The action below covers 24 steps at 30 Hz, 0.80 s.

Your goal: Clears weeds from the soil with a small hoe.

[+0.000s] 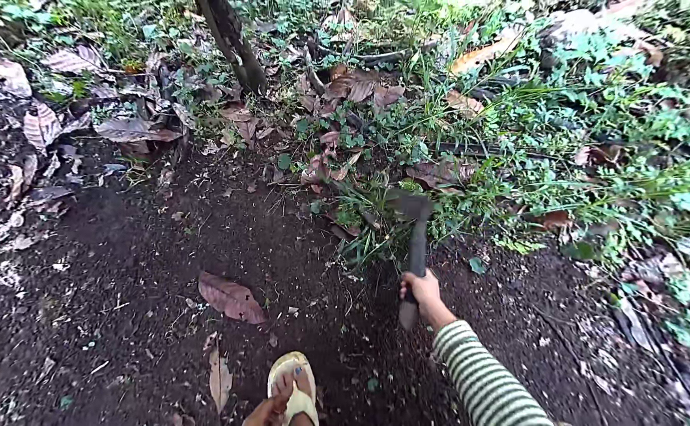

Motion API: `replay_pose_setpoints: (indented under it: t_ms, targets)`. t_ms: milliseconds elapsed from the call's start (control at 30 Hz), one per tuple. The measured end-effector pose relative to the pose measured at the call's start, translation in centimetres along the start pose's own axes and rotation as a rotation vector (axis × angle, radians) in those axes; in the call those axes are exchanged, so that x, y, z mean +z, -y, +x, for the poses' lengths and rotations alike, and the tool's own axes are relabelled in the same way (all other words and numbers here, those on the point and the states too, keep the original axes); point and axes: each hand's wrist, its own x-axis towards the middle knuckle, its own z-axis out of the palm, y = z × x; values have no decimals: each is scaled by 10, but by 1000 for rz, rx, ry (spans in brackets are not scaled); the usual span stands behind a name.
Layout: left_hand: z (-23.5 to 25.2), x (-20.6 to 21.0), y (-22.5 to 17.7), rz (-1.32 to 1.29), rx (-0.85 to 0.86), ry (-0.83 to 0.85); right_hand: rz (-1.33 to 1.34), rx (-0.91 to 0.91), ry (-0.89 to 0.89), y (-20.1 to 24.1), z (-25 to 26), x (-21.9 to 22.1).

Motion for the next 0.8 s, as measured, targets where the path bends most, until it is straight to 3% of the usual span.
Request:
replay_pose_setpoints:
  t_ms: [67, 133, 267, 367, 500, 600, 667, 733, 800]
  targets:
    - [-6, 0, 3, -2, 3, -14, 221, -107, -80, 33, 23, 16]
    - [-10, -3, 3, 18, 17, -64, 326, -120, -101, 37, 36, 53]
    - [1, -8, -1, 11, 8, -85, -256, 21, 255, -69, -27, 84]
    - [12, -9, -7, 30, -4, -52, -514, 188, 434, -90, -60, 60]
    - [8, -9, 5, 28, 14, -60, -194, 5, 269, -23, -37, 40]
    - [-5, -13, 17, 9, -30, -80, 181, -114, 22, 22, 9, 66]
    - [-10, -16, 20, -6, -73, -104, 199, -84, -14, -12, 10, 82]
    - [-6, -16, 16, -28, -99, -122, -49, 11, 91, -79, -32, 76]
    - [5, -12, 10, -32, -70, -124, -202, 125, 223, -114, -70, 53]
